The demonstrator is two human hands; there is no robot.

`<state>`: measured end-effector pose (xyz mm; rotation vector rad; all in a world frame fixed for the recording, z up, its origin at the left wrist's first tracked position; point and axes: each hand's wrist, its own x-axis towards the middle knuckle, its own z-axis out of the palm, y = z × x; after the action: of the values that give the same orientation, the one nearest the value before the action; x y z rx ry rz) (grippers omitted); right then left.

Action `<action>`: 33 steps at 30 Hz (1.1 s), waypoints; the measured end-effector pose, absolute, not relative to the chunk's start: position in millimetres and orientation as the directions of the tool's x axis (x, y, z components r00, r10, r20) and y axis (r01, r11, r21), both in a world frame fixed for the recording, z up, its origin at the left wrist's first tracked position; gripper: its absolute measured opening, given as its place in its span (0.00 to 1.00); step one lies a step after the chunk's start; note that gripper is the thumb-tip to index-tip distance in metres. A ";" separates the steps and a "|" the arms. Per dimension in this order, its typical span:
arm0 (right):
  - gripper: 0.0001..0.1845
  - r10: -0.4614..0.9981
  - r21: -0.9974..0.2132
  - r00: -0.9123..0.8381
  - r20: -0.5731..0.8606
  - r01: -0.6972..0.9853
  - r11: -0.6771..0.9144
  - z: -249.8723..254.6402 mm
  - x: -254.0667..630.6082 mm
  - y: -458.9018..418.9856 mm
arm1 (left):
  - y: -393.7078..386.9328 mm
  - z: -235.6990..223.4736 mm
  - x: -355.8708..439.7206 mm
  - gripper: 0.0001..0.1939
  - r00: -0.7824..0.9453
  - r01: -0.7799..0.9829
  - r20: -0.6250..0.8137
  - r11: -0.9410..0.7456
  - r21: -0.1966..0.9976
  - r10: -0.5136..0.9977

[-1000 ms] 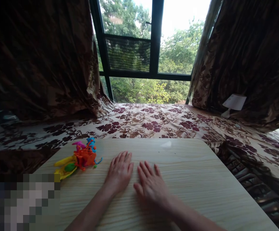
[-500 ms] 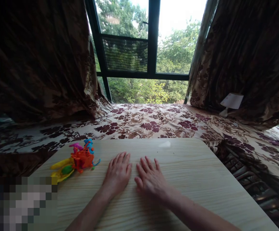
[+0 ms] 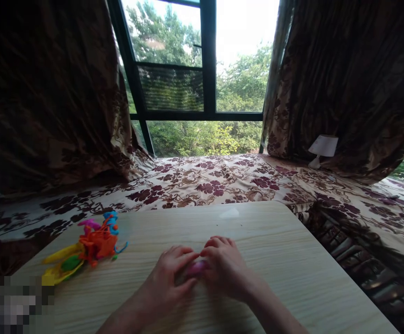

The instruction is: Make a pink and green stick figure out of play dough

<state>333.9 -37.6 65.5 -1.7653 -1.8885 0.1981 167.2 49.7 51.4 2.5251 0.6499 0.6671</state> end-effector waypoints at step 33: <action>0.07 0.870 -0.735 0.053 0.490 0.561 0.380 80.3 320.9 -46.9 | 34.0 93.4 159.6 0.11 0.715 0.301 0.122 -0.461 0.835 0.688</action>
<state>320.9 -46.9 80.3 -1.2969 -1.6265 0.3819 159.6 34.0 93.4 2.0602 0.7513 0.5723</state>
